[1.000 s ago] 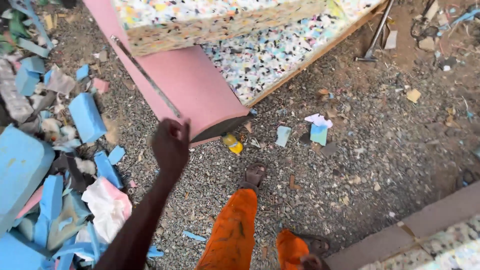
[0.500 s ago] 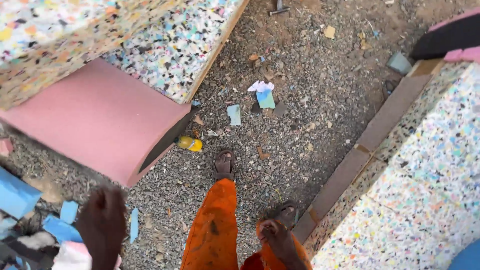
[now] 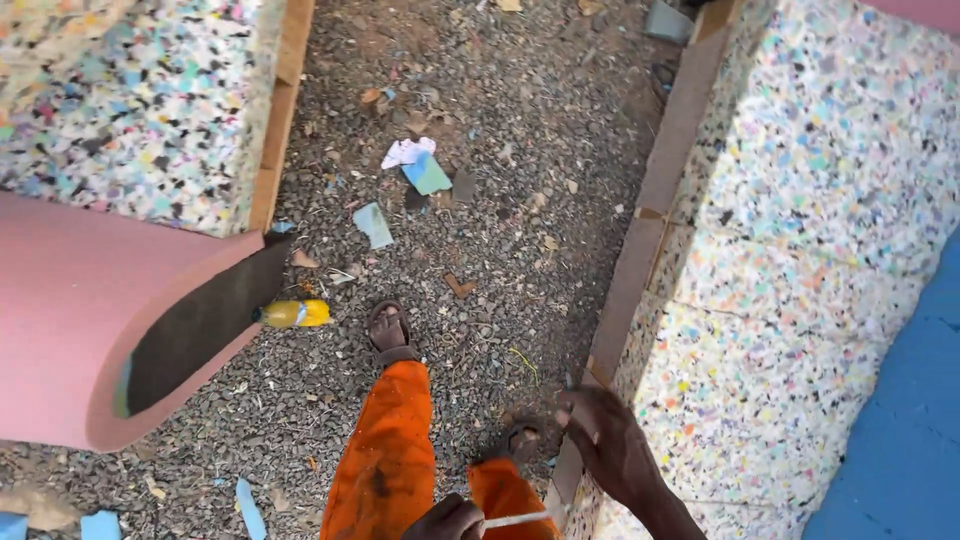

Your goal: Cutting a thick sheet of bonded foam using a hand-held blade in a workshop environment.

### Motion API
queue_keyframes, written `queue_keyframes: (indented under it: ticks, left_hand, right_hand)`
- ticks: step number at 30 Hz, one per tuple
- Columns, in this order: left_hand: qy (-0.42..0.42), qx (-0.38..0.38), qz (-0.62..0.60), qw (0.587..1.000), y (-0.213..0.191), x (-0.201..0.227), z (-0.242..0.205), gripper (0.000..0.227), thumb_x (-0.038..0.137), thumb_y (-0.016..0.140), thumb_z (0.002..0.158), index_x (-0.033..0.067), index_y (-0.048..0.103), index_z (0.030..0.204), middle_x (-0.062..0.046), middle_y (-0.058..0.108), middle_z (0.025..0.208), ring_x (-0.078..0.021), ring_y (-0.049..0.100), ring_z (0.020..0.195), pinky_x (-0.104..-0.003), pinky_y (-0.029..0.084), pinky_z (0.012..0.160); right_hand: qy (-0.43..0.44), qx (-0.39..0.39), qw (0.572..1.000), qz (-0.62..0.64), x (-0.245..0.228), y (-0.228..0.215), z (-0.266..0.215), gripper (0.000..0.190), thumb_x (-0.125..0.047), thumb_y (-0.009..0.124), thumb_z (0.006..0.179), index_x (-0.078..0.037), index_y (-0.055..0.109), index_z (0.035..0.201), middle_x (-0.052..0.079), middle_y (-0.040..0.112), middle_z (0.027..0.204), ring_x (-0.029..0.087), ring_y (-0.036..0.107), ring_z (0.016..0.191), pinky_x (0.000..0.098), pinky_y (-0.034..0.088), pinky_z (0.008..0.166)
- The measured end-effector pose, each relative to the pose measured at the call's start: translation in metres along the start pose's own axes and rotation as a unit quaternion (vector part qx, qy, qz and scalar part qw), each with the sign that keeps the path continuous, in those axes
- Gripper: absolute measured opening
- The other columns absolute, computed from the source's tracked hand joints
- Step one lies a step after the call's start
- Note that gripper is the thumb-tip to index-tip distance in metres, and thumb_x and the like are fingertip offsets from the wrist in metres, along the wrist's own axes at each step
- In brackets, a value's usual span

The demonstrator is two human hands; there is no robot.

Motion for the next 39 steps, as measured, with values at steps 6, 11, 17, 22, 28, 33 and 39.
queue_keyframes:
  ticks: [6, 11, 17, 22, 28, 33, 39]
  left_hand:
    - [-0.068, -0.091, -0.014, 0.993, -0.025, -0.023, 0.027, 0.041, 0.071, 0.073, 0.101, 0.0423, 0.099, 0.111, 0.015, 0.099, 0.091, -0.0135, 0.094, 0.086, -0.034, 0.067, 0.086]
    - [-0.110, -0.172, 0.002, 0.979, -0.038, 0.063, 0.019, 0.030, 0.047, 0.077, 0.116, 0.0267, 0.097, 0.124, 0.007, 0.104, 0.104, -0.0149, 0.091, 0.083, -0.037, 0.066, 0.082]
    - [0.009, -0.202, 0.022, 0.979, 0.023, 0.153, 0.030, 0.020, 0.034, 0.079, 0.119, 0.0207, 0.091, 0.110, 0.003, 0.094, 0.087, -0.0126, 0.080, 0.073, -0.036, 0.059, 0.073]
    - [0.049, -0.190, 0.011, 0.980, 0.053, 0.232, 0.076, 0.047, 0.052, 0.073, 0.125, 0.0208, 0.083, 0.091, 0.003, 0.051, 0.060, -0.0128, 0.037, 0.052, -0.042, 0.029, 0.059]
    - [-0.024, -0.095, -0.050, 0.994, 0.057, 0.269, 0.164, 0.082, 0.071, 0.076, 0.107, 0.0188, 0.063, 0.169, 0.001, 0.096, 0.116, -0.0183, 0.086, 0.071, -0.039, 0.059, 0.062]
    - [0.019, -0.106, -0.092, 0.990, 0.120, 0.215, 0.231, 0.035, 0.040, 0.082, 0.123, 0.0114, 0.082, 0.143, -0.011, 0.095, 0.114, -0.0286, 0.096, 0.098, -0.043, 0.077, 0.080]
    - [-0.015, -0.163, -0.042, 0.986, 0.167, 0.194, 0.286, 0.035, 0.045, 0.080, 0.122, 0.0138, 0.082, 0.138, -0.010, 0.092, 0.113, -0.0353, 0.095, 0.107, -0.049, 0.079, 0.087]
  right_hand:
    - [0.009, -0.161, 0.980, 0.117, 0.076, 0.062, -0.120, 0.047, -0.058, 0.064, 0.126, -0.021, 0.093, 0.132, 0.009, 0.094, 0.109, 0.032, 0.090, 0.104, 0.0480, 0.063, 0.089]
    - [0.068, -0.141, 0.972, 0.175, 0.126, 0.039, -0.201, 0.054, -0.060, 0.066, 0.122, -0.018, 0.093, 0.142, 0.008, 0.098, 0.135, 0.032, 0.095, 0.114, 0.0464, 0.066, 0.093]
    - [0.097, -0.084, 0.983, 0.133, 0.202, 0.019, -0.279, 0.029, -0.043, 0.077, 0.122, -0.020, 0.089, 0.136, 0.008, 0.088, 0.111, 0.031, 0.083, 0.097, 0.0483, 0.059, 0.083]
    - [0.059, 0.034, 0.992, 0.102, 0.220, -0.024, -0.286, 0.044, -0.032, 0.062, 0.128, -0.017, 0.081, 0.164, 0.011, 0.084, 0.130, 0.035, 0.084, 0.108, 0.0506, 0.062, 0.085]
    - [0.221, 0.075, 0.952, 0.196, 0.237, -0.062, -0.184, 0.055, -0.048, 0.056, 0.124, -0.015, 0.089, 0.155, -0.004, 0.089, 0.084, 0.014, 0.082, 0.062, 0.0369, 0.066, 0.063]
    - [0.295, 0.218, 0.920, 0.142, 0.296, -0.080, -0.056, 0.060, -0.060, 0.053, 0.136, -0.017, 0.094, 0.145, 0.016, 0.084, 0.092, 0.036, 0.077, 0.089, 0.0544, 0.061, 0.093]
    - [0.265, 0.249, 0.931, 0.017, 0.363, -0.072, 0.043, 0.037, -0.038, 0.065, 0.135, -0.009, 0.085, 0.142, 0.020, 0.087, 0.097, 0.049, 0.083, 0.094, 0.0631, 0.062, 0.089]
Point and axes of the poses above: each hand's wrist, its own z-axis towards the middle knuckle, its own y-axis out of the palm, x = y × z, the point moved 8 cm from there along z, towards the middle knuckle
